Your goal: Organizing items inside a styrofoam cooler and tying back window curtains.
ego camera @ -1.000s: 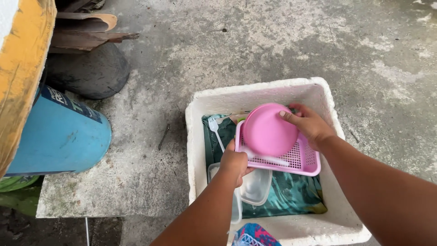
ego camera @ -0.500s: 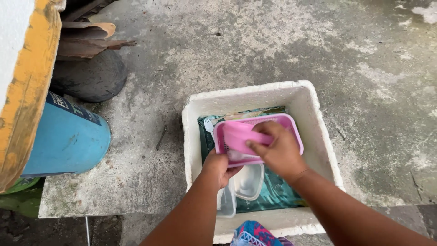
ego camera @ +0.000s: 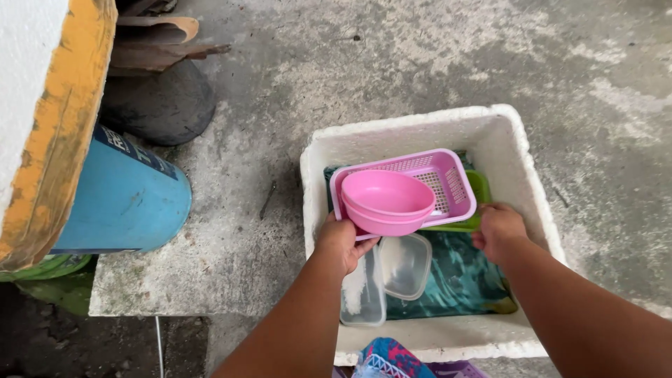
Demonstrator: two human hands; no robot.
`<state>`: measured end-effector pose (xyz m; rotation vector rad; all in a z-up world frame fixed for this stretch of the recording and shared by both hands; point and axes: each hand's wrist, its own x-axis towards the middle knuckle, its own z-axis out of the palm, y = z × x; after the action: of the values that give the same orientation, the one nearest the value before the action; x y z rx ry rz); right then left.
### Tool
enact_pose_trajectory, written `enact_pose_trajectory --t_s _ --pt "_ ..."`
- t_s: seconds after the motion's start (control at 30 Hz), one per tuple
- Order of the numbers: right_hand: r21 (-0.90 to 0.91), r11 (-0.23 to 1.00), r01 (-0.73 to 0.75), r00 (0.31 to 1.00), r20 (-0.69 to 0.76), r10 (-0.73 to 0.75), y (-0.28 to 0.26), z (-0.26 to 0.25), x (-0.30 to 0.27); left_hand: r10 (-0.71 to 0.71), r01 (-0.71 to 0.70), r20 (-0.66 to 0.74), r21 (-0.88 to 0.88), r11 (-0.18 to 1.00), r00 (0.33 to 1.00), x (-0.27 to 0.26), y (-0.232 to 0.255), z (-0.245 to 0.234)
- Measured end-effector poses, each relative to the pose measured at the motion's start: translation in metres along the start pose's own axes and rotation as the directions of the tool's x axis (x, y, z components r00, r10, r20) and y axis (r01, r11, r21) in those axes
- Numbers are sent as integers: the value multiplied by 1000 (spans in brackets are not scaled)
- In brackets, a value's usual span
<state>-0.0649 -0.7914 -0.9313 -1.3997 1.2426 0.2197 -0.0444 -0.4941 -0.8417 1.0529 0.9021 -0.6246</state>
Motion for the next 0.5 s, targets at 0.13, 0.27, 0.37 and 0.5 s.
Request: enact_pose_trajectory --t_s 0.13,0.27,0.37,0.5 --pt "65 967 -246 960 154 234 31 8 16 -6 6 -1 3 1000 1000 6 -2 -4" --pt "201 976 -84 981 186 46 67 7 59 -20 20 -37 -9 1000 999 15 -7 -11" --pt "241 968 66 997 -47 -57 36 5 -6 -22 21 -60 -11 1000 998 15 -8 -9" --pt "271 953 133 981 -172 -88 10 6 -54 12 -13 -76 -12 1000 997 5 -2 3"
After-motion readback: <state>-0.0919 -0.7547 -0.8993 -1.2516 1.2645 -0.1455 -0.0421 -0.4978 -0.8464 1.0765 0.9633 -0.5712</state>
